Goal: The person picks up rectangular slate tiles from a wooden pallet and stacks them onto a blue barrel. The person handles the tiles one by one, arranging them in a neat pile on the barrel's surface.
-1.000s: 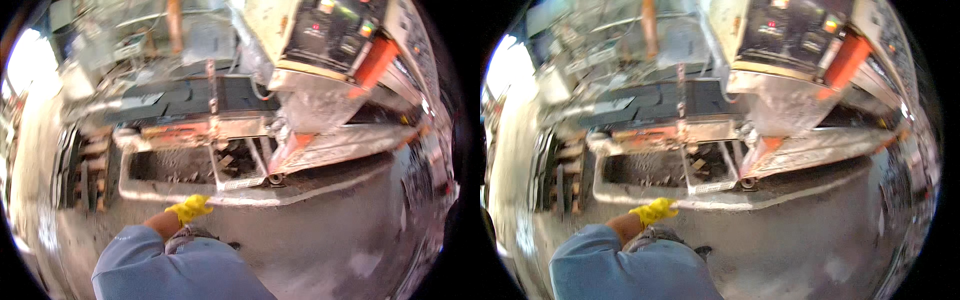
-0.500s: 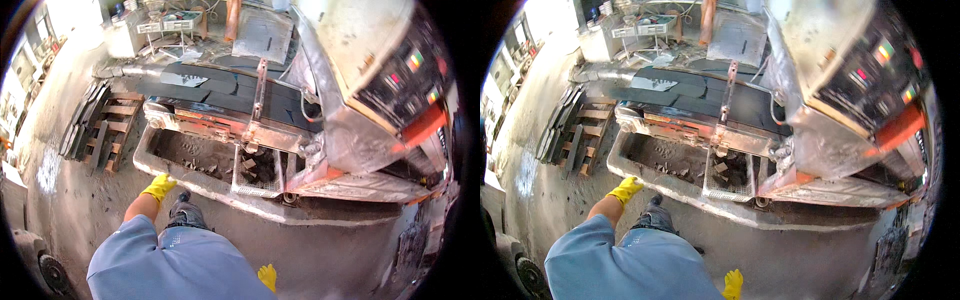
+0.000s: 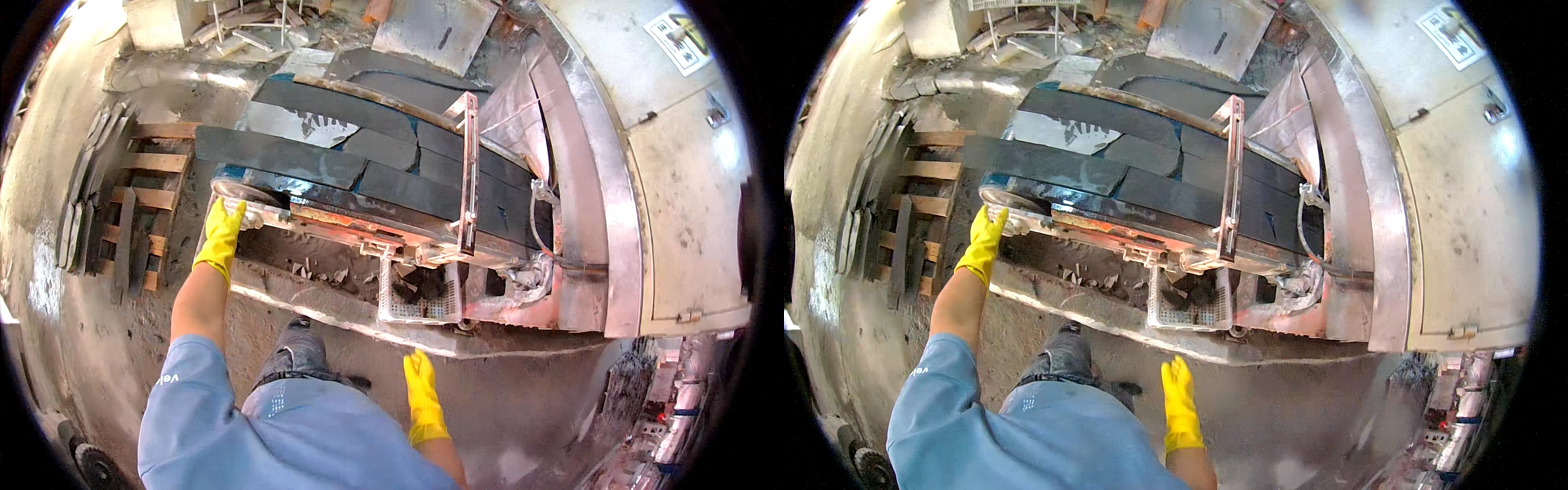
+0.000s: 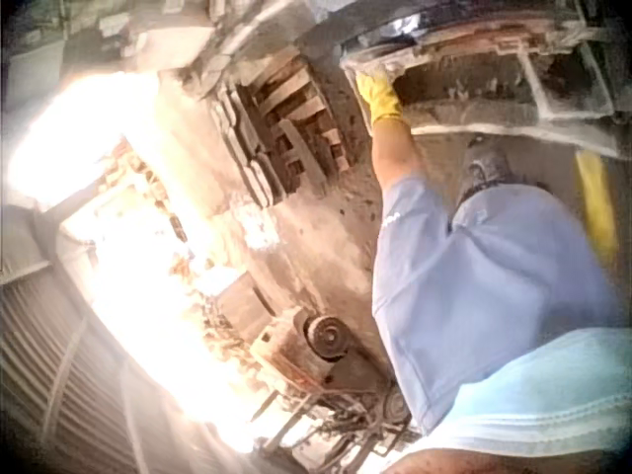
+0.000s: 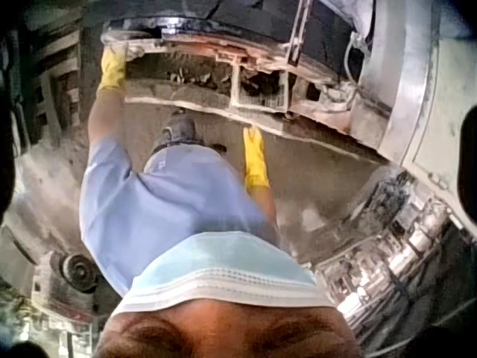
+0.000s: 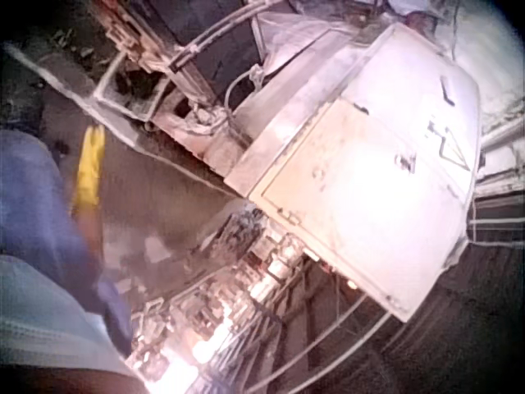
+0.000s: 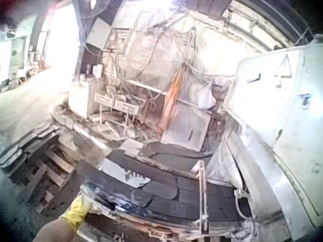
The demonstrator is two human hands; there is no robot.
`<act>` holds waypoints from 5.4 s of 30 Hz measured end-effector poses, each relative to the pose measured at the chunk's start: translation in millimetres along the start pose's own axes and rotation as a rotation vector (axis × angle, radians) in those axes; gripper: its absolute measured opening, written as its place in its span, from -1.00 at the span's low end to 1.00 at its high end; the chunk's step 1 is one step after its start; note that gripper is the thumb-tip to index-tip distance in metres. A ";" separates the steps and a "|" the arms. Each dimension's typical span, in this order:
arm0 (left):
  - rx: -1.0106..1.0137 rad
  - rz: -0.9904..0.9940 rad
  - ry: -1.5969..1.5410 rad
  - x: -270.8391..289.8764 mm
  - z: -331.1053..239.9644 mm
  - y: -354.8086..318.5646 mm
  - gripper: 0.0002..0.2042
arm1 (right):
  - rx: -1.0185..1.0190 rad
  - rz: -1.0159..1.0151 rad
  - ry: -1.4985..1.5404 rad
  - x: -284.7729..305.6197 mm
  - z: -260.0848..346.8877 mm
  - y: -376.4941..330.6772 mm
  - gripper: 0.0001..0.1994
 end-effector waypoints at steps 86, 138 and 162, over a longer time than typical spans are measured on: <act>-0.555 0.578 0.408 -187.6 -239.7 7.1 -0.07 | 1.094 -0.264 -0.668 -206.2 420.4 245.9 -0.32; -0.701 0.709 0.543 -169.1 -138.2 -307.9 -0.08 | -0.702 -0.042 -0.123 -27.3 -303.1 -361.9 -0.53; -0.671 1.489 0.879 -595.5 -297.5 -731.2 -0.12 | -1.103 -0.746 0.381 317.3 -568.3 -291.6 -0.07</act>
Point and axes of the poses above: each hand's wrist, its own y-axis towards the middle knuckle, its own x-axis out of the back of the hand, z = x × y, the point moved 10 cm from there along y, towards the middle knuckle, and after that the axes turned 11 degrees about -y, right-handed, at the moved point
